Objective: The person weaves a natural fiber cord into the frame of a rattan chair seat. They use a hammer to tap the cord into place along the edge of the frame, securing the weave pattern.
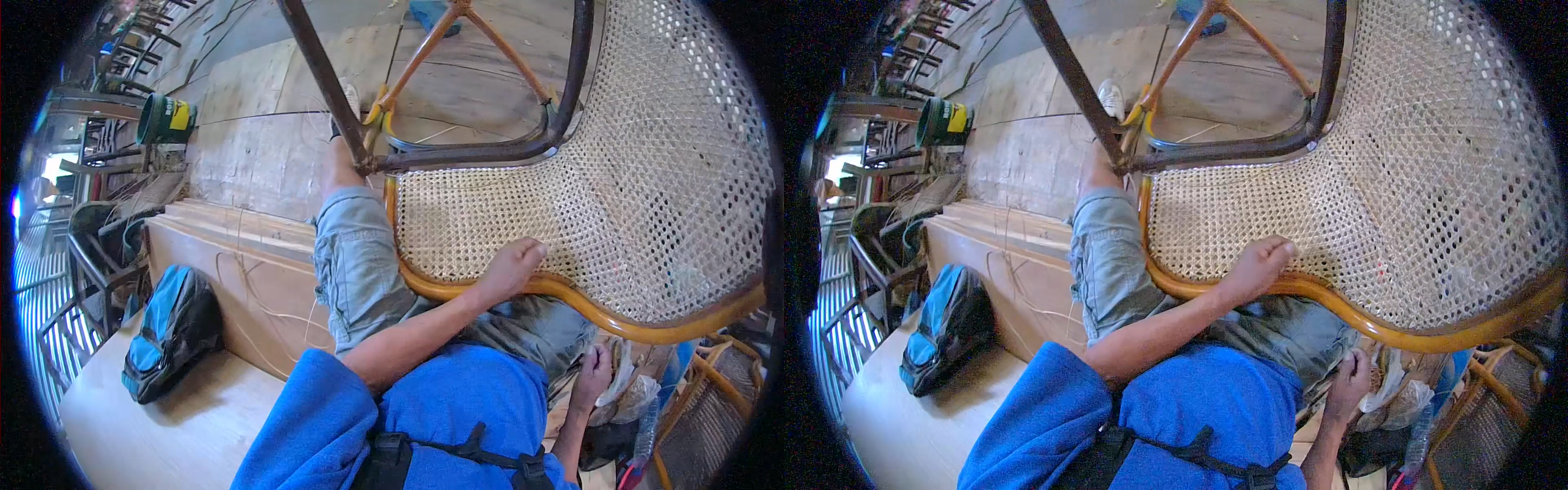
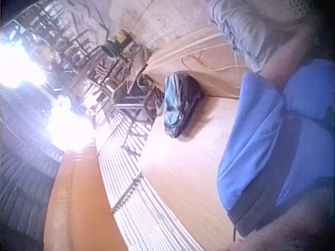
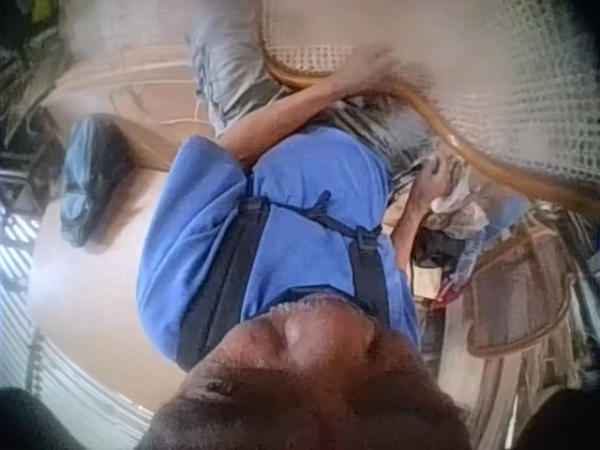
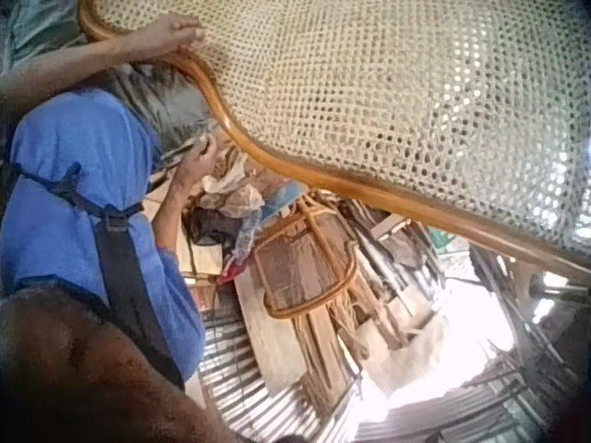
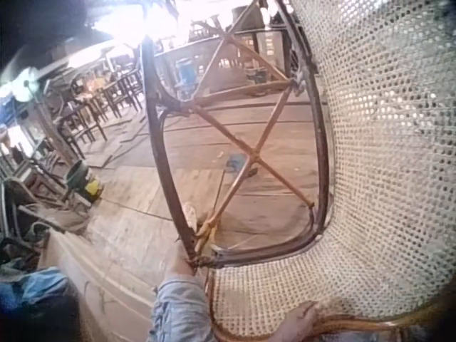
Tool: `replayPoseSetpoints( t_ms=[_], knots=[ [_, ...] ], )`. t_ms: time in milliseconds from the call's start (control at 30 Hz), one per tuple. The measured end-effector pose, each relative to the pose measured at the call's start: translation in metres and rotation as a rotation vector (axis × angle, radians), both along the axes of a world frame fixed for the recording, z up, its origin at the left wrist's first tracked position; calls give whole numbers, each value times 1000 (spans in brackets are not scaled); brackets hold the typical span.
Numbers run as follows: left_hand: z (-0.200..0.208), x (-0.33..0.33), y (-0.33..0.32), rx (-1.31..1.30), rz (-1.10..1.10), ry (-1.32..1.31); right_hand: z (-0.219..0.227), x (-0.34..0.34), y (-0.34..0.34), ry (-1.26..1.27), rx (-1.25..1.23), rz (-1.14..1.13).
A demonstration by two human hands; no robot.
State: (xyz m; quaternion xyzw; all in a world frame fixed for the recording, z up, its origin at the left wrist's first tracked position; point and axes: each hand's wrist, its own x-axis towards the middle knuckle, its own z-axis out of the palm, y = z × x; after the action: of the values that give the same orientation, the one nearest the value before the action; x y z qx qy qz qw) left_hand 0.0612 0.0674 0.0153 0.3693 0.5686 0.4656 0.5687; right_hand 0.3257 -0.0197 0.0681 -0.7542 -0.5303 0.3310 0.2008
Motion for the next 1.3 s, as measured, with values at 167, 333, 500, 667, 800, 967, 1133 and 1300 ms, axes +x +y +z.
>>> replayPoseSetpoints(
  t_ms=[167,333,500,667,800,967,1133,1300],
  knots=[
    [-6,-28,4,-381,63,-916,15,-85,50,90,54,180],
    [-23,-38,5,-363,20,-1227,10,-144,97,126,128,386],
    [-27,-41,12,-330,28,-1301,4,-148,122,81,159,365],
    [-32,-39,14,-334,61,-1415,7,-166,130,79,183,471],
    [-32,-41,17,-334,77,-1487,-6,-177,130,154,131,416],
    [-36,-45,18,-304,95,-1572,-9,-196,132,256,109,354],
    [-43,-41,19,-338,166,-1566,-19,-196,131,16,157,471],
    [-47,-36,20,-316,214,-1459,-25,-203,132,-219,312,627]
  ],
)
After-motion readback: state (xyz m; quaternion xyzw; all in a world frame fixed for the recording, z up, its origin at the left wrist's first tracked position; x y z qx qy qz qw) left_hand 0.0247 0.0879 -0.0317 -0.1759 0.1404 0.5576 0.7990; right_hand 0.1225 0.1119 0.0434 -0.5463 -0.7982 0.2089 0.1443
